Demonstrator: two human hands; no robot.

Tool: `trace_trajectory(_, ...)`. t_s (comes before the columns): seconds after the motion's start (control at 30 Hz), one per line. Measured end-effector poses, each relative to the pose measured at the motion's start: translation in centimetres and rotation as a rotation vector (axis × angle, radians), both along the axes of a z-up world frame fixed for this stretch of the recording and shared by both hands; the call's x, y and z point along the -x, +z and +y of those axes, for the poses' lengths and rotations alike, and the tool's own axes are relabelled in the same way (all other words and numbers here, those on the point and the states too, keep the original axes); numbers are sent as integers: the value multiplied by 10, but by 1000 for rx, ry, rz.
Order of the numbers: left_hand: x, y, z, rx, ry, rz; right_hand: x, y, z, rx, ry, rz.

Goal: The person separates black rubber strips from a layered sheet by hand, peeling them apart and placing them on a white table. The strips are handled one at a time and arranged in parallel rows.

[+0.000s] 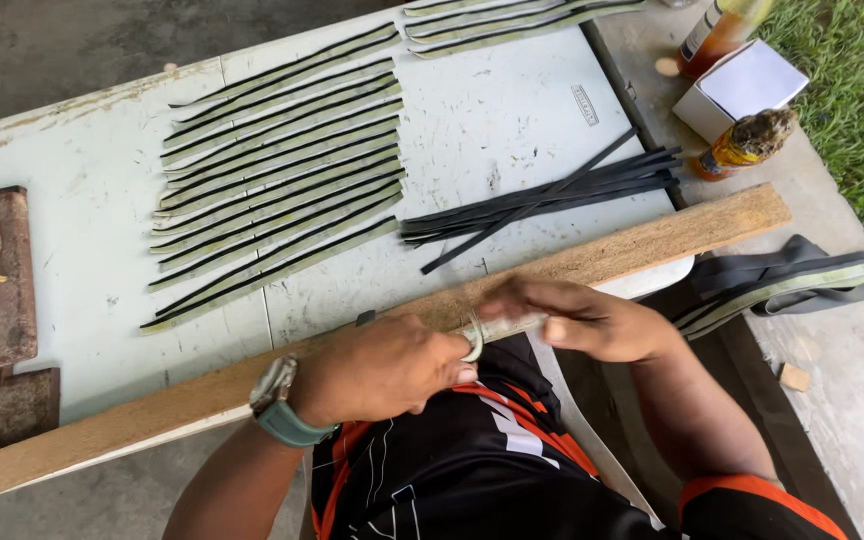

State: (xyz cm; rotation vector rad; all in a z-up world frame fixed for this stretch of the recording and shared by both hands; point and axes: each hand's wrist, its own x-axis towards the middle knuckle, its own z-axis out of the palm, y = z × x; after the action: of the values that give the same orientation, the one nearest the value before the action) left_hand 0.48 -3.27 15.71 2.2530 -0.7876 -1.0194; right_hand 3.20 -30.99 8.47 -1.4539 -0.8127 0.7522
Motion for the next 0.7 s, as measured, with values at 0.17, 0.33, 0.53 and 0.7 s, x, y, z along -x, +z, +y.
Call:
trace_trajectory(0.17,7,18,-13,-47,-98,-200,2,15,22,0,2,-461)
trace_trajectory(0.33,6,29,-12,-91,-115,-18,-1,17,19,-133,44,-447)
trace_trajectory(0.53,9,4,21,-21,-16,1,5,-4,-16,223,59,94)
trace_trajectory(0.7,11,-55,82,116,240,241,-8,-16,-43,287,-220,-287)
